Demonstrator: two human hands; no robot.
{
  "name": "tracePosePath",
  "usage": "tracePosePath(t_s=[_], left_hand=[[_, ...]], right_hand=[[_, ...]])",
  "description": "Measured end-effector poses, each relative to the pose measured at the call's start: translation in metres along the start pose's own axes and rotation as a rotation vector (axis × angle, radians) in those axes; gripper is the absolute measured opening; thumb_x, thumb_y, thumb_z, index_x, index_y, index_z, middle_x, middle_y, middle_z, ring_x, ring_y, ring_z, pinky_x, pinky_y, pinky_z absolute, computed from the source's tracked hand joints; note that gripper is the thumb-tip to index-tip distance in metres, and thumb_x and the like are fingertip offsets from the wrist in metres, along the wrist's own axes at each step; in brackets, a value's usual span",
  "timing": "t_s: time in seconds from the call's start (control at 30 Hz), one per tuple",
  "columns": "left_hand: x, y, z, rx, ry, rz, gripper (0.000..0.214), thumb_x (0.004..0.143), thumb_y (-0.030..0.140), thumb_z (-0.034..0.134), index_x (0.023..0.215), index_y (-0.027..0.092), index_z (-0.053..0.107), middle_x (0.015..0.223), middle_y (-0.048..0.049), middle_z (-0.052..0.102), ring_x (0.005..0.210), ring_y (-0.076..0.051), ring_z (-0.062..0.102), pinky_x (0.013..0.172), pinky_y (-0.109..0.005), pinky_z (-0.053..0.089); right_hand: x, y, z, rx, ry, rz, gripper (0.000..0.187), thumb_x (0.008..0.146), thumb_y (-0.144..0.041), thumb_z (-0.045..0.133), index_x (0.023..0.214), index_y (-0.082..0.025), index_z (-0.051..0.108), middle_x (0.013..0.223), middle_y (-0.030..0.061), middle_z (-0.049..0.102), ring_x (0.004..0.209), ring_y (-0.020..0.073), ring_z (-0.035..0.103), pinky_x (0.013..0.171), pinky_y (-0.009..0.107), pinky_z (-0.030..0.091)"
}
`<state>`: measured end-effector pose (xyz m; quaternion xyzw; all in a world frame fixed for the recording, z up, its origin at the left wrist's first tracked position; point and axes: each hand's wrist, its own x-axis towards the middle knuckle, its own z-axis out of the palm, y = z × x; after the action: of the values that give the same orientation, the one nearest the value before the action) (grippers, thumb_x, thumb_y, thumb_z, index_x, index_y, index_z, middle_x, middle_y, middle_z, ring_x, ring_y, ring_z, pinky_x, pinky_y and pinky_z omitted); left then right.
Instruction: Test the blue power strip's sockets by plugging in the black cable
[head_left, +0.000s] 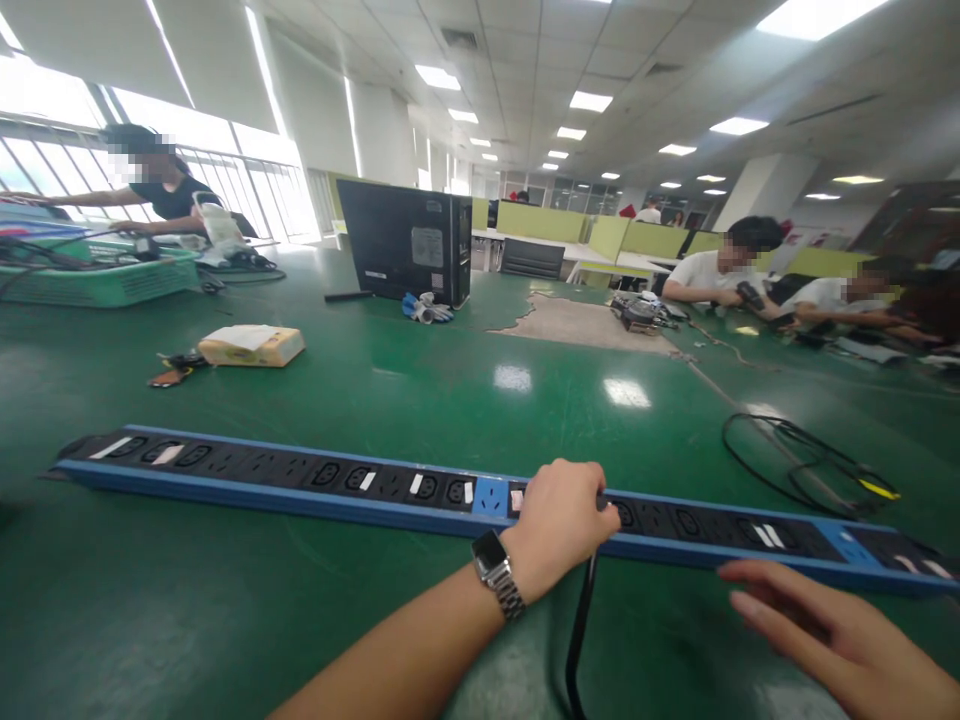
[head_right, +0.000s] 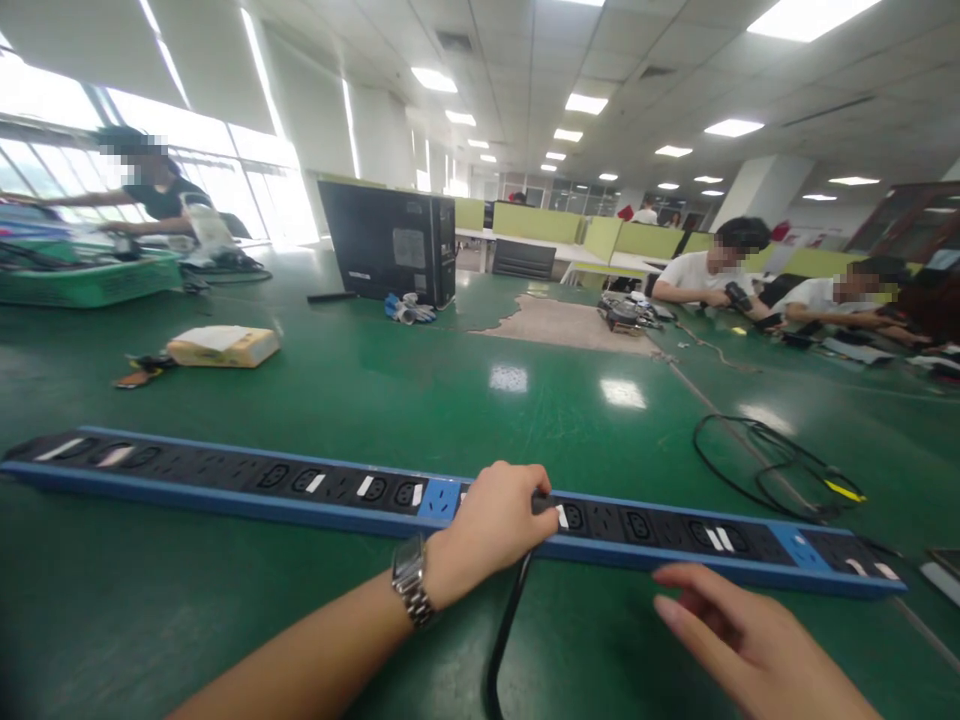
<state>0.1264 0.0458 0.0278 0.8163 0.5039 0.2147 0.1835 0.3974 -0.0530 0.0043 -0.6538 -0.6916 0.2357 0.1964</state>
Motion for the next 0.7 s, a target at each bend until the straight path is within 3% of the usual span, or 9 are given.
tracePosePath(t_s=[0.07,0.2,0.33,0.47,0.57,0.7], left_hand=[[0.001,0.008,0.001,-0.004,-0.024,-0.019,0.026,0.076,0.039,0.059,0.092,0.022,0.069,0.086,-0.0087,0.071,0.082,-0.025,0.065,0.074,-0.035,0.049],[-0.001,0.008,-0.011,-0.072,-0.102,0.011,0.026,0.073,0.039,0.060,0.087,0.020,0.069,0.083,-0.0072,0.071,0.078,-0.024,0.064,0.069,-0.031,0.049],[-0.002,-0.010,-0.029,-0.288,-0.348,0.089,0.021,0.076,0.028,0.053,0.085,0.016,0.068,0.071,-0.0026,0.065,0.061,-0.015,0.058,0.057,-0.025,0.046],[0.001,-0.022,-0.026,-0.640,-0.540,-0.013,0.032,0.081,0.018,0.041,0.102,0.012,0.064,0.072,-0.0035,0.063,0.056,-0.012,0.058,0.047,-0.021,0.045],[0.001,-0.029,-0.020,-0.657,-0.412,-0.093,0.043,0.086,0.021,0.037,0.124,0.010,0.053,0.084,-0.0079,0.068,0.066,-0.015,0.064,0.056,-0.026,0.051],[-0.014,-0.047,-0.017,-0.220,0.019,0.027,0.055,0.082,0.045,0.057,0.129,0.017,0.052,0.106,-0.0101,0.066,0.101,-0.026,0.058,0.087,-0.041,0.046]], right_hand=[[0.017,-0.046,0.004,0.052,-0.008,-0.022,0.052,0.085,-0.057,0.050,0.123,-0.023,0.058,0.085,0.0053,0.070,0.071,0.0186,0.064,0.060,0.026,0.050],[0.053,-0.118,0.018,-0.022,-0.101,-0.090,0.063,0.076,-0.054,0.064,0.129,-0.023,0.051,0.078,-0.0002,0.065,0.066,0.0166,0.060,0.059,0.026,0.044],[0.071,-0.133,0.027,-0.031,-0.166,-0.120,0.062,0.074,-0.055,0.065,0.125,-0.022,0.055,0.077,-0.0009,0.065,0.068,0.0168,0.059,0.058,0.025,0.040],[0.072,-0.130,0.036,-0.144,-0.086,-0.112,0.045,0.082,-0.049,0.056,0.118,-0.022,0.059,0.075,0.0001,0.065,0.067,0.0177,0.059,0.057,0.026,0.036],[0.072,-0.127,0.041,-0.242,0.003,-0.051,0.030,0.085,-0.038,0.047,0.105,-0.020,0.062,0.071,0.0013,0.064,0.065,0.0183,0.059,0.058,0.027,0.034],[0.079,-0.118,0.039,-0.188,-0.024,-0.039,0.027,0.085,-0.028,0.041,0.101,-0.019,0.060,0.065,-0.0009,0.060,0.062,0.0173,0.057,0.058,0.027,0.034]])
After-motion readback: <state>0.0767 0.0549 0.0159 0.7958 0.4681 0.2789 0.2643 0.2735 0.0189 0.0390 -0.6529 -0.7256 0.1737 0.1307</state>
